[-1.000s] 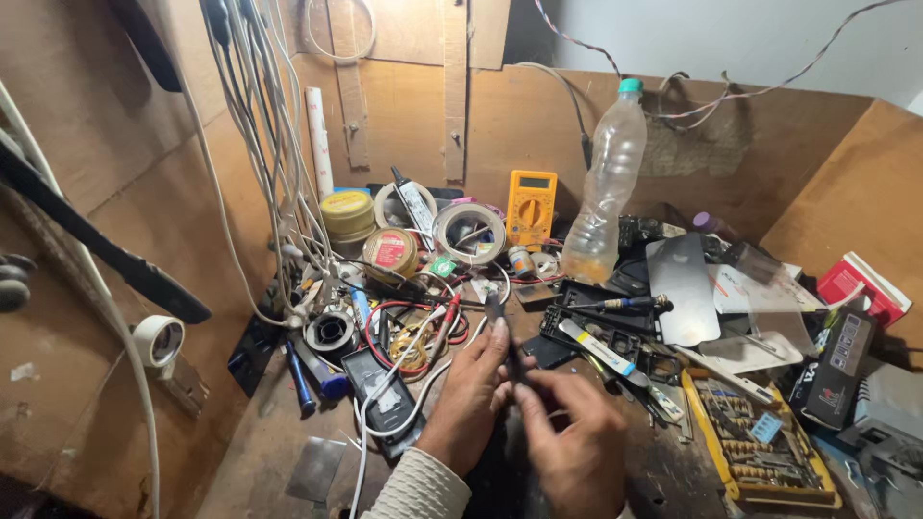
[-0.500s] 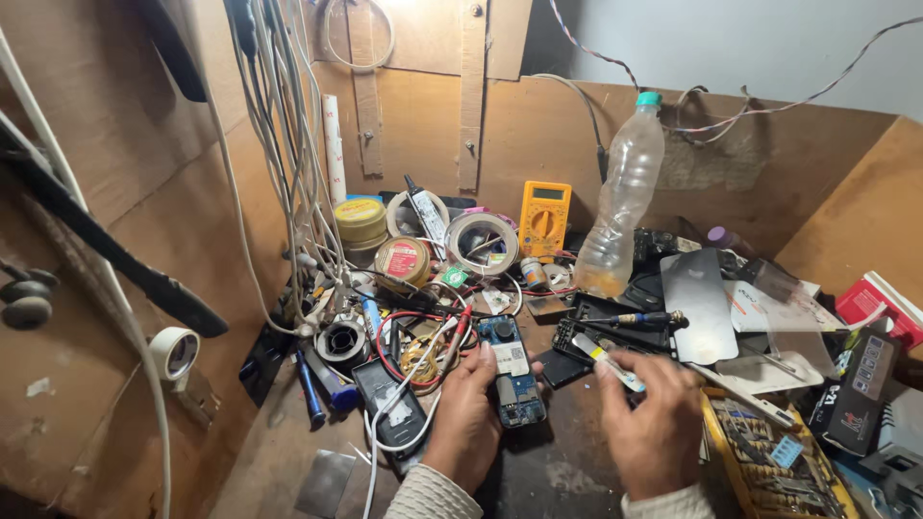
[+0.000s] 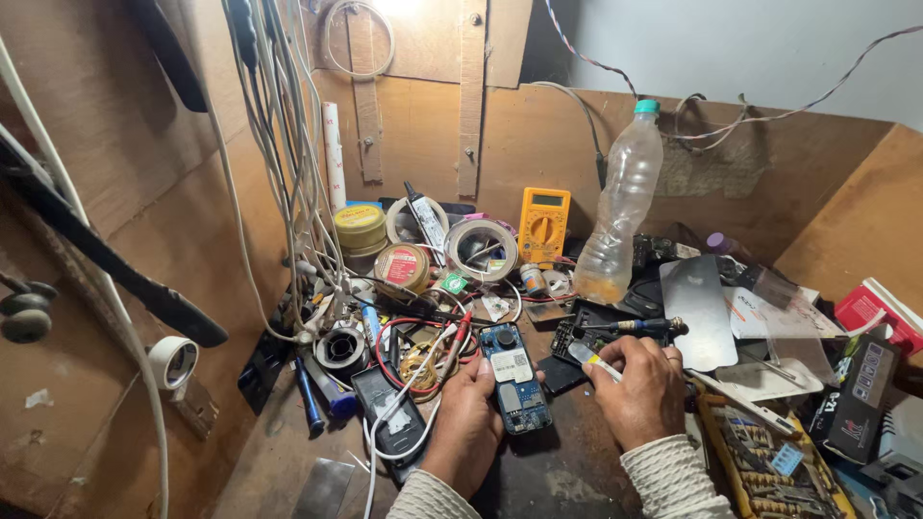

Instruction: The person repairs a mobile phone at a cluttered workbench. They pry open the phone's back cover, remove the battery, handle the internal board and components, and use a screwdriver on the disassembled parts.

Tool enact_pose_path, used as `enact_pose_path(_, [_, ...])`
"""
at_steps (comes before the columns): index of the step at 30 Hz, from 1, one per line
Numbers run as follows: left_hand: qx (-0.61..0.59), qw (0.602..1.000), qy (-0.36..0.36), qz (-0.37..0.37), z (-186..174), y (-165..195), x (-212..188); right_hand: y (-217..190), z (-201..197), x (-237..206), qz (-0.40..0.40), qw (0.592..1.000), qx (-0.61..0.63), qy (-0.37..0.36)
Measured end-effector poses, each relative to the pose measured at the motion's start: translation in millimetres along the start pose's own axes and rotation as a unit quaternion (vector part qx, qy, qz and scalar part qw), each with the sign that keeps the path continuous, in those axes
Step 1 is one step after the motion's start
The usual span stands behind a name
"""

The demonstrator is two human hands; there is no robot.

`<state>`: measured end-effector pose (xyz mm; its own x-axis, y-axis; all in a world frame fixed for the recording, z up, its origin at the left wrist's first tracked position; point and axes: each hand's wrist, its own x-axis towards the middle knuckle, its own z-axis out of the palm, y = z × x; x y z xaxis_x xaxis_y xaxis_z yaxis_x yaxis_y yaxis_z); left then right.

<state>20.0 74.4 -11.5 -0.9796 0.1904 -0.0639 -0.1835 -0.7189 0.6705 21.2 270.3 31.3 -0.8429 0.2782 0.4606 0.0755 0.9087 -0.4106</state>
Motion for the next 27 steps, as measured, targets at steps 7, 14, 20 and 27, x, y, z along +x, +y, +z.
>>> enact_pose_path(7, [-0.002, 1.0, -0.012, 0.022, 1, 1, -4, -7, -15, -3, 0.023, 0.992, 0.121, 0.031])
enact_pose_path(14, [-0.005, 0.999, -0.005, 0.044, -4, -11, 4, -35, -44, -36, 0.044, 0.959, 0.279, -0.031])
enact_pose_path(20, [-0.03, 0.996, 0.014, 0.08, -5, -18, 10, -53, -51, -45, -0.018, 0.973, 0.228, -0.041])
enact_pose_path(27, [-0.025, 0.994, 0.012, 0.102, 0, -15, 2, -56, -45, -55, -0.038, 0.983, 0.17, -0.05])
